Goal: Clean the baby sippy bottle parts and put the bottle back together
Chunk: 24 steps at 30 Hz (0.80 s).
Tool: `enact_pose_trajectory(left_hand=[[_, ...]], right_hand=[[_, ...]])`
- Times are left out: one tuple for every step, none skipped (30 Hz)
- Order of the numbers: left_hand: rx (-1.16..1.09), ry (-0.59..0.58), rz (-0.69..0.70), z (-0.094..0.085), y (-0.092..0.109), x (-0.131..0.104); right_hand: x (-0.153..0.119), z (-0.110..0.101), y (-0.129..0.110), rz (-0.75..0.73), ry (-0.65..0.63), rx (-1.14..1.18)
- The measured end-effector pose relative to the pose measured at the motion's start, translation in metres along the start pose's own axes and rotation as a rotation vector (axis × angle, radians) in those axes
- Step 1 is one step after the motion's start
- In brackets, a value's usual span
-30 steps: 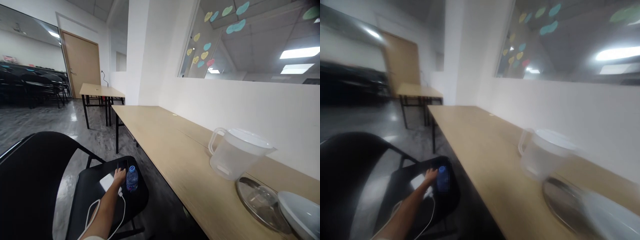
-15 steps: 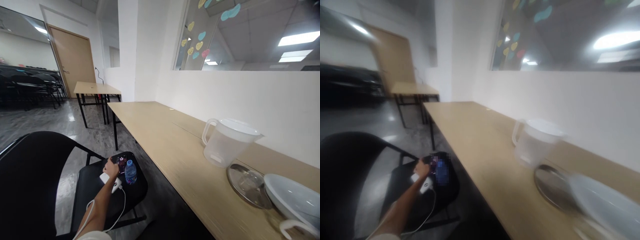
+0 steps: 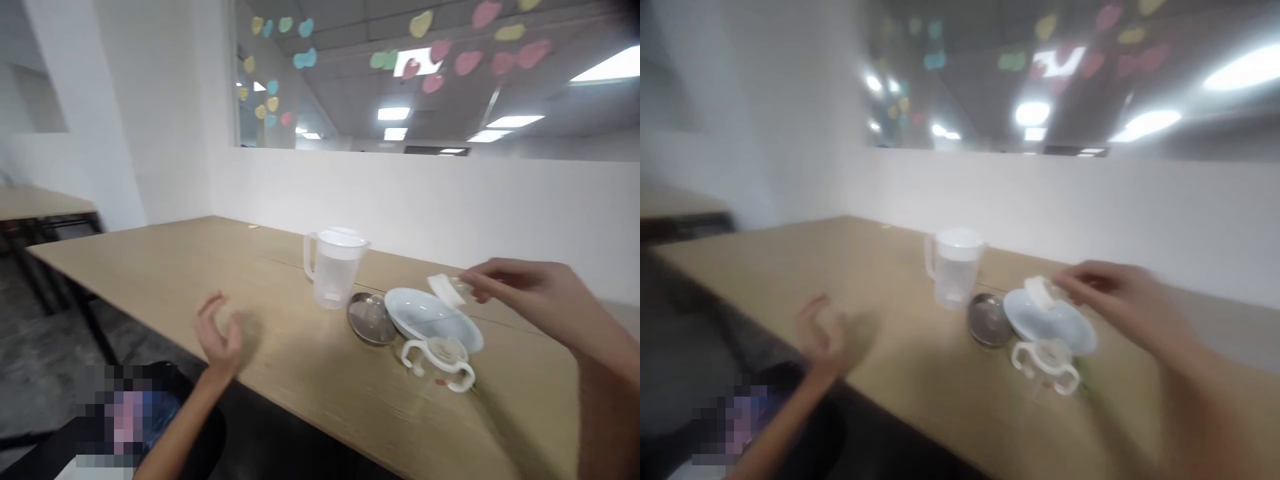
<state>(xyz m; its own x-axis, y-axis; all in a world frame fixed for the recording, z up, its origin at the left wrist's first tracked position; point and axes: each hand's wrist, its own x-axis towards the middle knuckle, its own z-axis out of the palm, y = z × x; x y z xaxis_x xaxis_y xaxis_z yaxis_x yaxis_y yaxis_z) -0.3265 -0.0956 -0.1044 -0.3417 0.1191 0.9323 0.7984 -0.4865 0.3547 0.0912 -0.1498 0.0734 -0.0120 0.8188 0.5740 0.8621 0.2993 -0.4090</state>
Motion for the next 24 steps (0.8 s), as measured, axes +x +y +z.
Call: enact_pose_trajectory(left_hand=[[-0.094,-0.057,0.122,0.013,0.032,-0.010],[-0.220,-0.142,0.299,0.025,0.063,-0.021],[-0.369,-0.247,0.482,0.037,0.092,-0.031],[-0.479,-0.386,0.571,0.048,0.119,-0.040],[-0.581,-0.500,0.591,0.060,0.143,-0.047],[-0.663,-0.590,0.552,0.072,0.164,-0.052],[-0.722,-0.650,0.483,0.084,0.183,-0.056],[-0.755,-0.681,0.392,0.097,0.198,-0.058],[-0.782,-0.729,0.332,0.109,0.210,-0.061],[-0.820,-0.793,0.313,0.120,0.219,-0.063],[-0.852,-0.851,0.293,0.129,0.225,-0.065],[-0.870,-0.890,0.261,0.137,0.228,-0.068],[-0.873,-0.912,0.215,0.143,0.229,-0.071],[-0.863,-0.923,0.157,0.147,0.228,-0.074],[-0.847,-0.929,0.099,0.150,0.225,-0.078],[-0.836,-0.937,0.055,0.152,0.222,-0.080],[-0.834,-0.947,0.030,0.153,0.219,-0.082],[-0.842,-0.954,0.018,0.153,0.216,-0.083],[-0.854,-0.957,0.017,0.154,0.213,-0.084],[-0.863,-0.953,0.015,0.154,0.212,-0.084],[-0.867,-0.949,0.010,0.154,0.211,-0.083],[-0.867,-0.950,0.000,0.154,0.210,-0.083],[-0.869,-0.960,-0.013,0.153,0.211,-0.082],[-0.877,-0.979,-0.028,0.153,0.212,-0.082]], right_hand=[[-0.003,-0.004,-0.001,0.032,-0.071,0.026],[-0.005,-0.007,-0.003,0.042,-0.147,0.059],[-0.006,-0.008,-0.004,0.031,-0.207,0.076],[-0.006,-0.009,-0.005,0.018,-0.260,0.072],[-0.006,-0.009,-0.005,0.001,-0.307,0.060],[-0.005,-0.010,-0.004,-0.014,-0.354,0.039],[-0.005,-0.010,-0.002,-0.023,-0.398,0.013],[-0.005,-0.011,0.000,-0.028,-0.439,-0.014],[-0.004,-0.011,0.003,-0.028,-0.476,-0.041],[-0.003,-0.011,0.007,-0.025,-0.508,-0.068],[-0.002,-0.011,0.009,-0.019,-0.536,-0.091],[0.000,-0.010,0.011,-0.015,-0.564,-0.109],[0.001,-0.009,0.013,-0.011,-0.590,-0.120],[0.003,-0.007,0.013,-0.008,-0.614,-0.128],[0.006,-0.005,0.013,-0.002,-0.636,-0.132],[0.008,-0.003,0.013,0.007,-0.658,-0.134],[0.010,0.001,0.013,0.017,-0.678,-0.136],[0.013,0.004,0.012,0.028,-0.696,-0.140],[0.014,0.008,0.012,0.041,-0.713,-0.144],[0.016,0.012,0.011,0.051,-0.732,-0.145],[0.017,0.016,0.011,0.054,-0.749,-0.140],[0.018,0.019,0.011,0.050,-0.764,-0.128],[0.019,0.023,0.012,0.037,-0.775,-0.115],[0.019,0.026,0.013,0.015,-0.784,-0.100]])
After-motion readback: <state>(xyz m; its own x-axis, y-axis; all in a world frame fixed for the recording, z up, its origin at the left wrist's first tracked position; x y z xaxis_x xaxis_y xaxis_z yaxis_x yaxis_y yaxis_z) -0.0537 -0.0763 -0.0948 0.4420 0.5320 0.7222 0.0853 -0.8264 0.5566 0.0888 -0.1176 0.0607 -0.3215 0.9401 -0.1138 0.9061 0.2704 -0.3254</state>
